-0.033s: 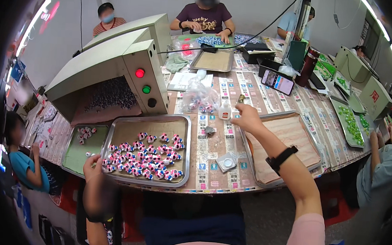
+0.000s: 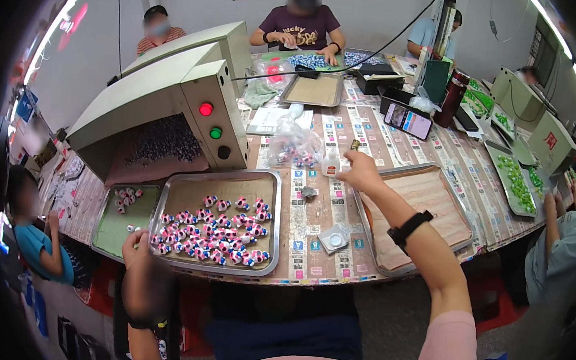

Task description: The person assembles small, colorful, spherical candy pieces by hand. They pick up a white base and a colored top, press them together, and place the finished unit into a metal tray. The process is repetitive and performed one at a time.

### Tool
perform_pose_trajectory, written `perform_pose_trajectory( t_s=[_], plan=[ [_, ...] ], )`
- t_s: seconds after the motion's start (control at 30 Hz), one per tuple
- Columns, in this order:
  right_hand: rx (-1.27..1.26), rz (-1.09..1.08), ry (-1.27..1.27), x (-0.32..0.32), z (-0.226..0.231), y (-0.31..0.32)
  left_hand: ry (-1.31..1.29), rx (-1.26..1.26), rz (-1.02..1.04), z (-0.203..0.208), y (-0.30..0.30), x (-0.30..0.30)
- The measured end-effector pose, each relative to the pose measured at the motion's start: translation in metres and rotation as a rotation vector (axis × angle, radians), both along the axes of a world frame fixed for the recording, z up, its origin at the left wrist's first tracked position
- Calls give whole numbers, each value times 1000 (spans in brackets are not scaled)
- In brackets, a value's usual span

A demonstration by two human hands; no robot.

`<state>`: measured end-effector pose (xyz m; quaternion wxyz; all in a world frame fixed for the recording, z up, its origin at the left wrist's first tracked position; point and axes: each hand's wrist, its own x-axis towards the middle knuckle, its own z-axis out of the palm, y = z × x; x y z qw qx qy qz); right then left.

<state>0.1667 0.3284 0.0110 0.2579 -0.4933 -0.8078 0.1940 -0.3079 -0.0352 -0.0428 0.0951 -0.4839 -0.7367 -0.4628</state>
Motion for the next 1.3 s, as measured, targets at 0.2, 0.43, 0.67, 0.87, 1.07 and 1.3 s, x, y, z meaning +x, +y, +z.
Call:
perform_pose_trajectory(
  t_s=[0.2, 0.43, 0.67, 0.87, 1.07, 1.3],
  plan=[
    [-309, 58, 195, -19, -31, 42, -1368, 166, -237, 50, -24, 67],
    [-324, 151, 397, -23, 14, -35, -1857, 222, -371, 50, -57, 131],
    [14, 235, 197, 45, 29, -136, -2248, -287, -631, 31, -36, 233],
    [-205, 93, 195, 69, 31, -184, -2310, -513, -581, 24, -36, 279],
    [144, 142, -31, 79, 27, -183, -2287, -537, -575, 22, -38, 292],
    [314, 224, -166, 73, 21, -175, -2296, -491, -544, 16, -45, 287]
  ],
)
